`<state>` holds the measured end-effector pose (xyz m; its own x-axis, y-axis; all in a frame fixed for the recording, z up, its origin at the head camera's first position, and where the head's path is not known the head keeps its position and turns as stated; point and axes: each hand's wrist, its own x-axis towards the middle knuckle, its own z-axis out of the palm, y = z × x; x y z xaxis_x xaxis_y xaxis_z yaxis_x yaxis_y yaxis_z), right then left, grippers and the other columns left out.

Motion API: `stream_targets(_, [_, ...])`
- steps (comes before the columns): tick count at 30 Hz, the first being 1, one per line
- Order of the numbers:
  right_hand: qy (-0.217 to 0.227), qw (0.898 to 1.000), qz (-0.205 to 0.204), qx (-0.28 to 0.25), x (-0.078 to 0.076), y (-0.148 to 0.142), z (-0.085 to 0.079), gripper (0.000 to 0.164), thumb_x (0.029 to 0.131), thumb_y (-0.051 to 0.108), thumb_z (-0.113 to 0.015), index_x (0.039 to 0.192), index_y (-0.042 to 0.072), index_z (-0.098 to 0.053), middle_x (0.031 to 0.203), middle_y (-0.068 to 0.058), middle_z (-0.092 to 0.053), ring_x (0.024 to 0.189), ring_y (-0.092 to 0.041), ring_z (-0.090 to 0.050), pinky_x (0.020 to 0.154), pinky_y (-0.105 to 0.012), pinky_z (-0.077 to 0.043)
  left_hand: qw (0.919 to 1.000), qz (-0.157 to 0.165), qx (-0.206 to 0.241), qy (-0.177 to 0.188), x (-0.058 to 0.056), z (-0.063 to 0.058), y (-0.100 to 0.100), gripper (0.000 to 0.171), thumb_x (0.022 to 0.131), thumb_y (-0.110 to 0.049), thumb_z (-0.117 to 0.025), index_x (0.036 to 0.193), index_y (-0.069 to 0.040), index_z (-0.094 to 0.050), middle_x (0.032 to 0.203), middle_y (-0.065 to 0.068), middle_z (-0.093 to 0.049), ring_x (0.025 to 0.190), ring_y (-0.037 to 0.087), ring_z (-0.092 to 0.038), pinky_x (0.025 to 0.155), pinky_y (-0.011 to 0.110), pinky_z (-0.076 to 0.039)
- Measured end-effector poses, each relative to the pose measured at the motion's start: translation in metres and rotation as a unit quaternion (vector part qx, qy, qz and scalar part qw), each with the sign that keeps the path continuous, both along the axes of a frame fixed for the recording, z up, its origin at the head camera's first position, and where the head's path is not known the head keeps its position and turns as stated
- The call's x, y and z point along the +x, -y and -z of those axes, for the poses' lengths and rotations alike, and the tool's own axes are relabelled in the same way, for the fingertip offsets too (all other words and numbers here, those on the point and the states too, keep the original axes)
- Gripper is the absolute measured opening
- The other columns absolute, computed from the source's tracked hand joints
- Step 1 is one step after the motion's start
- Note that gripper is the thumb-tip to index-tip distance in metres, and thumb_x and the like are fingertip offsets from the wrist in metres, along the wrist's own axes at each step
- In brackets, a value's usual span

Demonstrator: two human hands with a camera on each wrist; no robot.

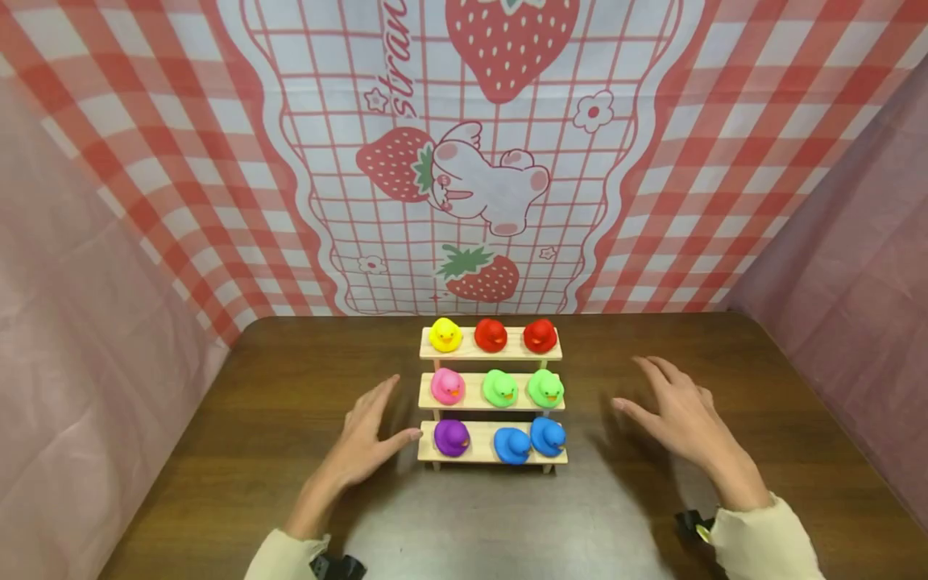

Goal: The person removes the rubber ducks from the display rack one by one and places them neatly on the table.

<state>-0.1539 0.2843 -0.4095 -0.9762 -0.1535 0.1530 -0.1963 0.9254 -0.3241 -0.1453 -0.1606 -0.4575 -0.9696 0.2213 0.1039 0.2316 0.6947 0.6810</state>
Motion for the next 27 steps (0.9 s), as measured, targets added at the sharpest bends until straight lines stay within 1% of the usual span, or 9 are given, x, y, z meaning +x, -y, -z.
stream_targets(3, [-0.011, 1.000, -0.009, -0.010, -0.004, 0.007, -0.003, 0.077, 0.092, 0.051, -0.066, 0.146, 0.001, -0.043, 0.147, -0.030, -0.044, 0.131, -0.052, -0.044, 0.088, -0.075, -0.039, 0.9992, 0.009, 0.032, 0.025, 0.001, 0.003, -0.002, 0.091, 0.088, -0.045, -0.071, 0.159, -0.013, -0.026, 0.164, 0.018, -0.030, 0.152, 0.044, -0.025, 0.118, 0.075, -0.015])
stream_targets(6, [-0.029, 0.999, -0.021, -0.022, -0.007, 0.012, -0.005, 0.073, 0.092, 0.046, -0.068, 0.145, 0.001, -0.046, 0.145, -0.029, -0.047, 0.130, -0.050, -0.046, 0.091, -0.074, -0.041, 0.9982, 0.017, 0.045, 0.036, 0.001, 0.005, -0.004, 0.090, 0.087, -0.044, -0.073, 0.159, -0.013, -0.028, 0.164, 0.018, -0.031, 0.151, 0.044, -0.027, 0.118, 0.073, -0.020])
stream_targets(8, [-0.044, 0.998, -0.029, -0.030, -0.010, 0.015, -0.006, 0.069, 0.091, 0.042, -0.070, 0.143, 0.001, -0.048, 0.143, -0.029, -0.050, 0.129, -0.048, -0.049, 0.093, -0.072, -0.044, 0.9981, 0.024, 0.046, 0.035, 0.000, 0.007, -0.005, 0.090, 0.086, -0.044, -0.073, 0.158, -0.012, -0.029, 0.162, 0.019, -0.034, 0.149, 0.044, -0.030, 0.117, 0.072, -0.025])
stream_targets(12, [-0.058, 0.996, -0.039, -0.049, -0.015, 0.023, -0.009, 0.067, 0.090, 0.037, -0.073, 0.141, 0.000, -0.050, 0.140, -0.026, -0.053, 0.126, -0.046, -0.053, 0.098, -0.069, -0.047, 0.9972, 0.038, 0.055, 0.034, -0.001, 0.012, -0.005, 0.090, 0.085, -0.044, -0.074, 0.157, -0.010, -0.032, 0.159, 0.020, -0.039, 0.147, 0.045, -0.035, 0.118, 0.068, -0.027])
stream_targets(16, [-0.052, 0.996, -0.043, -0.063, -0.020, 0.030, -0.012, 0.066, 0.091, 0.037, -0.072, 0.141, 0.000, -0.050, 0.141, -0.025, -0.053, 0.127, -0.044, -0.052, 0.101, -0.067, -0.046, 0.9956, 0.050, 0.074, 0.027, 0.000, 0.019, -0.005, 0.091, 0.084, -0.042, -0.076, 0.155, -0.006, -0.034, 0.155, 0.021, -0.044, 0.145, 0.043, -0.038, 0.122, 0.066, -0.024])
stream_targets(20, [-0.055, 0.995, -0.048, -0.072, -0.025, 0.037, -0.012, 0.064, 0.091, 0.036, -0.073, 0.140, 0.001, -0.052, 0.139, -0.023, -0.054, 0.127, -0.042, -0.052, 0.102, -0.065, -0.046, 0.9939, 0.051, 0.094, 0.027, 0.001, 0.026, -0.008, 0.091, 0.082, -0.041, -0.078, 0.154, -0.006, -0.036, 0.154, 0.021, -0.047, 0.144, 0.042, -0.041, 0.123, 0.065, -0.021])
stream_targets(23, [-0.064, 0.994, -0.053, -0.077, -0.028, 0.041, -0.013, 0.062, 0.090, 0.035, -0.074, 0.138, 0.001, -0.053, 0.138, -0.022, -0.056, 0.126, -0.041, -0.053, 0.102, -0.064, -0.046, 0.9923, 0.045, 0.113, 0.024, 0.003, 0.029, -0.010, 0.091, 0.079, -0.037, -0.080, 0.154, -0.007, -0.037, 0.151, 0.021, -0.050, 0.140, 0.040, -0.047, 0.119, 0.060, -0.033])
stream_targets(25, [-0.066, 0.993, -0.058, -0.081, -0.030, 0.044, -0.014, 0.062, 0.090, 0.035, -0.074, 0.138, 0.001, -0.054, 0.137, -0.021, -0.057, 0.125, -0.040, -0.054, 0.101, -0.063, -0.047, 0.9904, 0.047, 0.130, 0.010, 0.002, 0.033, -0.012, 0.094, 0.077, -0.033, -0.082, 0.154, -0.006, -0.036, 0.148, 0.021, -0.052, 0.136, 0.039, -0.051, 0.114, 0.054, -0.042])
stream_targets(27, [-0.067, 0.993, -0.060, -0.083, -0.032, 0.046, -0.015, 0.063, 0.090, 0.035, -0.074, 0.139, 0.001, -0.054, 0.137, -0.021, -0.057, 0.125, -0.040, -0.055, 0.101, -0.062, -0.048, 0.9876, 0.055, 0.147, -0.011, 0.002, 0.036, -0.013, 0.099, 0.075, -0.030, -0.085, 0.155, -0.005, -0.033, 0.149, 0.022, -0.051, 0.132, 0.038, -0.053, 0.108, 0.046, -0.048])
